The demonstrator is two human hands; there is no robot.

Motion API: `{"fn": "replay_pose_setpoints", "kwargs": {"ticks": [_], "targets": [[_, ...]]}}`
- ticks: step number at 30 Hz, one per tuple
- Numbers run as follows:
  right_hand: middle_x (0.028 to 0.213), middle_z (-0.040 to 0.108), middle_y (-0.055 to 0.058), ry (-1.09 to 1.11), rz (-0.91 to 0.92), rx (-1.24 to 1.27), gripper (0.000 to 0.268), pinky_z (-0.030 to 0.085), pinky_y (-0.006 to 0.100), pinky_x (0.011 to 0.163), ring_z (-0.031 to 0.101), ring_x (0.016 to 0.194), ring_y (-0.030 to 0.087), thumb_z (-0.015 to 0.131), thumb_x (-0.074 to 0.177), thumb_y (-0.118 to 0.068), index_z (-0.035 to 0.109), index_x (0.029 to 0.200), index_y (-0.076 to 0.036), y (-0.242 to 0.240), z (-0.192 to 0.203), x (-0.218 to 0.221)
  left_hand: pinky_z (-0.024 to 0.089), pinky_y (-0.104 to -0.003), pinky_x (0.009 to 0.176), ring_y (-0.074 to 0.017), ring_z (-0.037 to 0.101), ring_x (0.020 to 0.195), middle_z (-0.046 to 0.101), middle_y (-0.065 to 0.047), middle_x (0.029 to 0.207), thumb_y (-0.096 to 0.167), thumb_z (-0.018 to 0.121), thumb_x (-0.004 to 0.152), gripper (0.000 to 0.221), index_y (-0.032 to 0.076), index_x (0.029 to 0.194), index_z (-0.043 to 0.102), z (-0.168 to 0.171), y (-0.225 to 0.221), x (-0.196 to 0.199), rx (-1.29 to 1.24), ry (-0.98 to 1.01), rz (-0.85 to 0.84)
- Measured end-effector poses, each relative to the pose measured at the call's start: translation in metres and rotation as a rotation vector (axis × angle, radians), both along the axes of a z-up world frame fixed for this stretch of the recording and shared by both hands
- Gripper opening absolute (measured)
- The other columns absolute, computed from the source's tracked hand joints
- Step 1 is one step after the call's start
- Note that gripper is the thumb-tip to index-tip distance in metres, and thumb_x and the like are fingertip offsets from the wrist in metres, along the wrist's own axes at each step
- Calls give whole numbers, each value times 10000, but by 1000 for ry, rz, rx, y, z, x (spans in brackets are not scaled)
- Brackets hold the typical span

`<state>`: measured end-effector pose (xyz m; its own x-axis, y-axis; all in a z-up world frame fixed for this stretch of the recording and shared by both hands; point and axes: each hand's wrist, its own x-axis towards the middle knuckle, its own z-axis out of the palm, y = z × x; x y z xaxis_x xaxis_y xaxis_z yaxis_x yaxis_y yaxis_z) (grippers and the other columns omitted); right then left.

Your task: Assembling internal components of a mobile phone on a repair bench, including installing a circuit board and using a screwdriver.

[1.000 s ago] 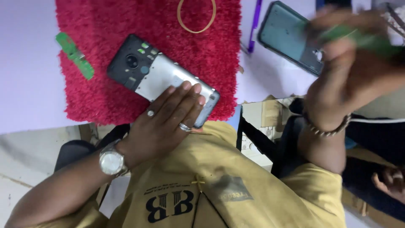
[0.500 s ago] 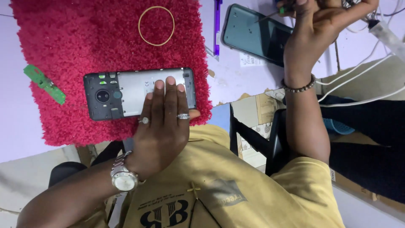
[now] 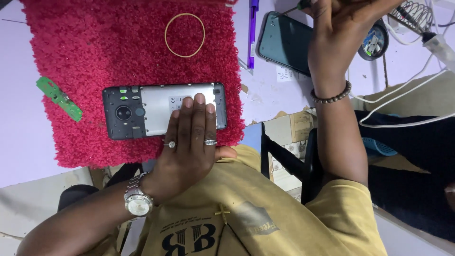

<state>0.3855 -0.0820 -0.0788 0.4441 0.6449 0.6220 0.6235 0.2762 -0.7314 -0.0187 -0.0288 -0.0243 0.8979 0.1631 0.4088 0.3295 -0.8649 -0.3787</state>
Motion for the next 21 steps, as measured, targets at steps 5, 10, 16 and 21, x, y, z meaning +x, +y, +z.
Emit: {"fn": "replay_pose_setpoints", "kwargs": {"ticks": [5, 10, 16, 21], "targets": [[1305, 812, 332, -10, -26, -42, 1098, 870, 475, 1046, 925, 1032, 378, 780, 1446, 180, -52, 1717, -482, -2, -1, 1, 531, -490, 1145, -433, 626, 1350, 633, -323, 1438, 883, 264, 1191, 1073, -89, 1468, 624, 1, 3, -1, 46, -8, -14], [1266, 738, 244, 222, -6, 52, 1210, 798, 467, 1077, 829, 1049, 307, 816, 1434, 227, -82, 1707, -537, -1, -8, 8, 513, -507, 1157, -455, 616, 1344, 624, -329, 1444, 873, 291, 1212, 1047, -81, 1480, 631, 4, 4, -2, 57, 7, -21], [1313, 584, 323, 127, 110, 143, 891, 620, 557, 1018, 660, 1089, 436, 733, 1330, 369, 330, 1603, -377, 4, 42, -41, 540, -453, 1171, -413, 578, 1401, 603, -292, 1488, 913, 352, 1126, 1068, -56, 1497, 604, 1, 6, -4, -84, -4, -21], [1091, 674, 423, 259, 307, 182, 770, 757, 709, 878, 765, 912, 601, 667, 1252, 310, 337, 1586, -300, -7, 61, -96, 524, -429, 1201, -338, 467, 1537, 480, -211, 1645, 695, 564, 1037, 872, 5, 1567, 500, 13, 35, -22, -431, 79, -140]]}}
